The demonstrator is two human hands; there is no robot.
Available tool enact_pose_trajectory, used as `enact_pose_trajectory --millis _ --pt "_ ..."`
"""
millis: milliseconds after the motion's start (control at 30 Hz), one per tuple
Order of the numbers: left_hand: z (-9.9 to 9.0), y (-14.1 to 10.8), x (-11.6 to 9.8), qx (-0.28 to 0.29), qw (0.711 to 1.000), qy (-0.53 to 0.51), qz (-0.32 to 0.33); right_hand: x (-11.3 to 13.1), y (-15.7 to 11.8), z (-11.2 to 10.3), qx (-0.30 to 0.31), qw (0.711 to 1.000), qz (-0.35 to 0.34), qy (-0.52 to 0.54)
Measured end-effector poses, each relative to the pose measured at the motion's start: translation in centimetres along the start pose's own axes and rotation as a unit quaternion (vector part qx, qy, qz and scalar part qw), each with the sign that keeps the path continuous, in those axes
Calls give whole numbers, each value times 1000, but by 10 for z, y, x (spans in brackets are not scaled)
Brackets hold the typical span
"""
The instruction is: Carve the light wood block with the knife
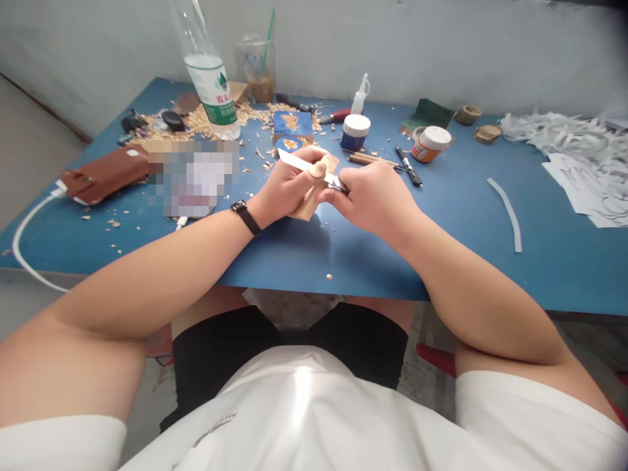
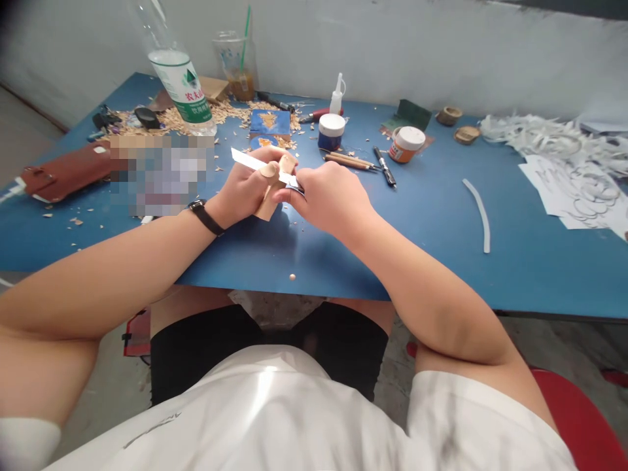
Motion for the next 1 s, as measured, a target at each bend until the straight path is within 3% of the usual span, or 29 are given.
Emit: enact_pose_trajectory --millis 200,367,467,600,833,1000 --pt "0 -1 9 -44 999 -28 -7 -4 -1 9 -55 998 27 -23" --pt "1 -3 11 -88 996 -20 -14 4 -2 3 -1 996 86 -38" --pt "-3 -4 8 -148 989 19 -13 6 -2 0 28 991 122 -36" --pt "-8 -4 4 -201 978 55 -12 4 1 -2 24 993 113 -22" --pt "-1 -1 4 -48 999 22 8 10 5 -7 65 997 -48 -5" --pt "-4 -4 2 -10 1000 -8 27 2 6 -5 45 998 -39 0"
Point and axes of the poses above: each hand's wrist, its own y-axis towards the middle knuckle, its own z-axis out of the palm, x = y × z, the point moved 5 cm from there along y, towards the middle knuckle, and after that the axes turned 8 degrees about -z, right-handed, at the moved point
